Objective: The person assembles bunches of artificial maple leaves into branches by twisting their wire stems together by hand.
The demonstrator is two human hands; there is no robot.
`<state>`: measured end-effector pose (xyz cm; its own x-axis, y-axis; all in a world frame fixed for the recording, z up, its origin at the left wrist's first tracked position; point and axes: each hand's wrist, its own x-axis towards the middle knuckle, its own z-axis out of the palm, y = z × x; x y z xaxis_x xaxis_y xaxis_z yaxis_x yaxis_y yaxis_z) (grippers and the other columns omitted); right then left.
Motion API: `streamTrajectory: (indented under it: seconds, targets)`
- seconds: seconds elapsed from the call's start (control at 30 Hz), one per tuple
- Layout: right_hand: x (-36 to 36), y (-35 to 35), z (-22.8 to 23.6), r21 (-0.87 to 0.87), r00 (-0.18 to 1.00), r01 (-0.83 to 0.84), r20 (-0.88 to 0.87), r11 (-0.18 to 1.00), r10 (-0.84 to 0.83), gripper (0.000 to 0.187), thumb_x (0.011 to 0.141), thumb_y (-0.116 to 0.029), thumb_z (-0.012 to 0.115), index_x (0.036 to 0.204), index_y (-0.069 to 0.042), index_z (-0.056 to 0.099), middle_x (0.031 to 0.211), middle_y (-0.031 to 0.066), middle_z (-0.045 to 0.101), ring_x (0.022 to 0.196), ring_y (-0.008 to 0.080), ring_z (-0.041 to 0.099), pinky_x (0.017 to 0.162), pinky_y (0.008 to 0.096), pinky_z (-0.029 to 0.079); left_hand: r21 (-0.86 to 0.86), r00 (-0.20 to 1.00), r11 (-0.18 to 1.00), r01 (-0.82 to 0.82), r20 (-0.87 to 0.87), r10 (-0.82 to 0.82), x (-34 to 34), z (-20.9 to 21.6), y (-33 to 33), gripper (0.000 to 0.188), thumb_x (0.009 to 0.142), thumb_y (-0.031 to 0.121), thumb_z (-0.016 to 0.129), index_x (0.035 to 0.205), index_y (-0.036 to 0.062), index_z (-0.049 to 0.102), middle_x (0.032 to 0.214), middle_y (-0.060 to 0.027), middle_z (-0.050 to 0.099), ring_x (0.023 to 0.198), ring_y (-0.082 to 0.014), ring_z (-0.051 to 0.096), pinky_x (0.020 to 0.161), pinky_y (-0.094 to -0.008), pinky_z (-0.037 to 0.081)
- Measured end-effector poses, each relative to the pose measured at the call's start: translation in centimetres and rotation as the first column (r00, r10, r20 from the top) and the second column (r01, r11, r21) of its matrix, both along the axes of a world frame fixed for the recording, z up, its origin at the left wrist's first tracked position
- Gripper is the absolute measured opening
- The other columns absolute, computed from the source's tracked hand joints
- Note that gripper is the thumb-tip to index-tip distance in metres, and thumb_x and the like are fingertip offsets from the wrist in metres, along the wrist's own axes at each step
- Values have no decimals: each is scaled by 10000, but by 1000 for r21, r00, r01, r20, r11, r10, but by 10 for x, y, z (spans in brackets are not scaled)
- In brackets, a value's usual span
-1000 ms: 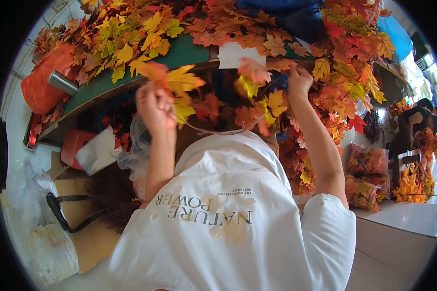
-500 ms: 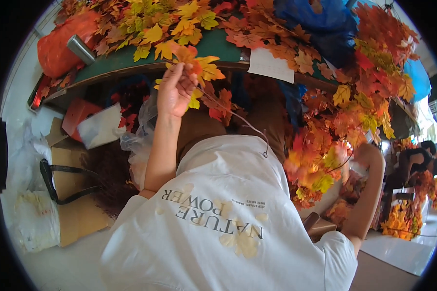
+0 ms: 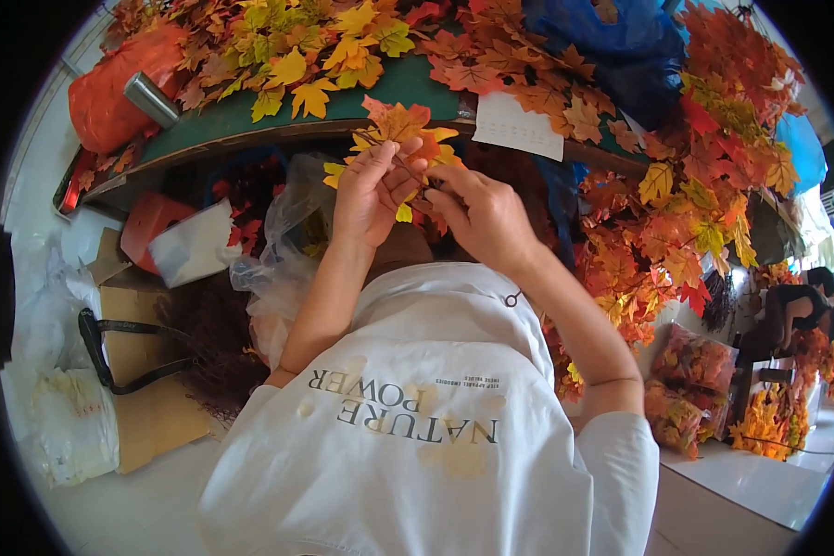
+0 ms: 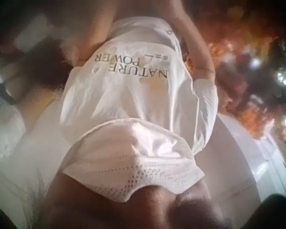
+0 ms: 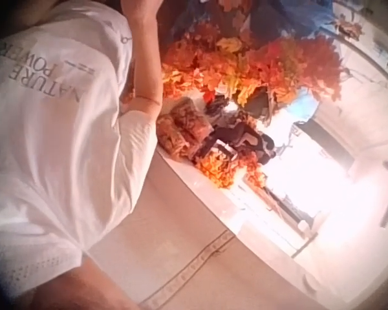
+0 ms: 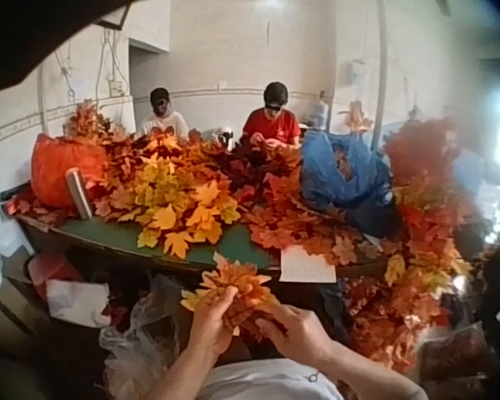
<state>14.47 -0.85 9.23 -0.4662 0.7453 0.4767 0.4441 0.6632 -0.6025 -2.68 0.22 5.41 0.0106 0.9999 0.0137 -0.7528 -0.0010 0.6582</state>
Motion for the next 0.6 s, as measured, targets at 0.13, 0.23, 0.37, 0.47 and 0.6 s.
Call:
streamTrajectory:
  seconds: [0.13,0.23,0.37,0.47,0.6]
  targets:
    - [-18,2,-21,-188,943,-109,-331,976,41,195,854,-71,606,1031,10,606,767,84,626,605,143,581,544,250,471,42,991,999,-10,130,4,-6,-2,-1,168,918,219,539,935,54,560,948,-79,639,820,-165,654,707,-259,550]
    - [-22,1,-30,-450,741,-333,-668,828,-65,187,896,-87,570,1039,30,598,713,24,576,566,68,497,498,197,410,190,970,978,81,212,-121,-2,-6,-3,183,916,201,540,993,38,572,921,-69,621,838,-153,635,719,-249,538]
    - [-32,-6,-43,-605,578,-514,-768,608,-276,200,926,-159,532,1006,9,607,682,1,530,552,61,456,480,168,358,235,988,972,2,152,-39,10,-20,-5,177,908,151,552,1035,32,587,928,-58,615,828,-126,597,694,-235,520]
    - [-40,-5,-56,-627,500,-643,-779,440,-379,173,923,-172,537,983,-20,592,701,-9,522,587,70,486,504,174,398,101,997,994,-37,72,30,15,-14,-8,167,899,136,569,1024,34,611,857,-48,619,770,-113,588,661,-217,509]
    - [-44,-2,-62,-689,588,-656,-722,308,-365,164,932,-173,519,951,-29,594,719,7,563,605,87,530,543,194,448,56,980,982,-182,-73,186,14,-28,-3,165,883,93,586,1025,15,616,763,-41,601,599,-88,560,618,-214,506]
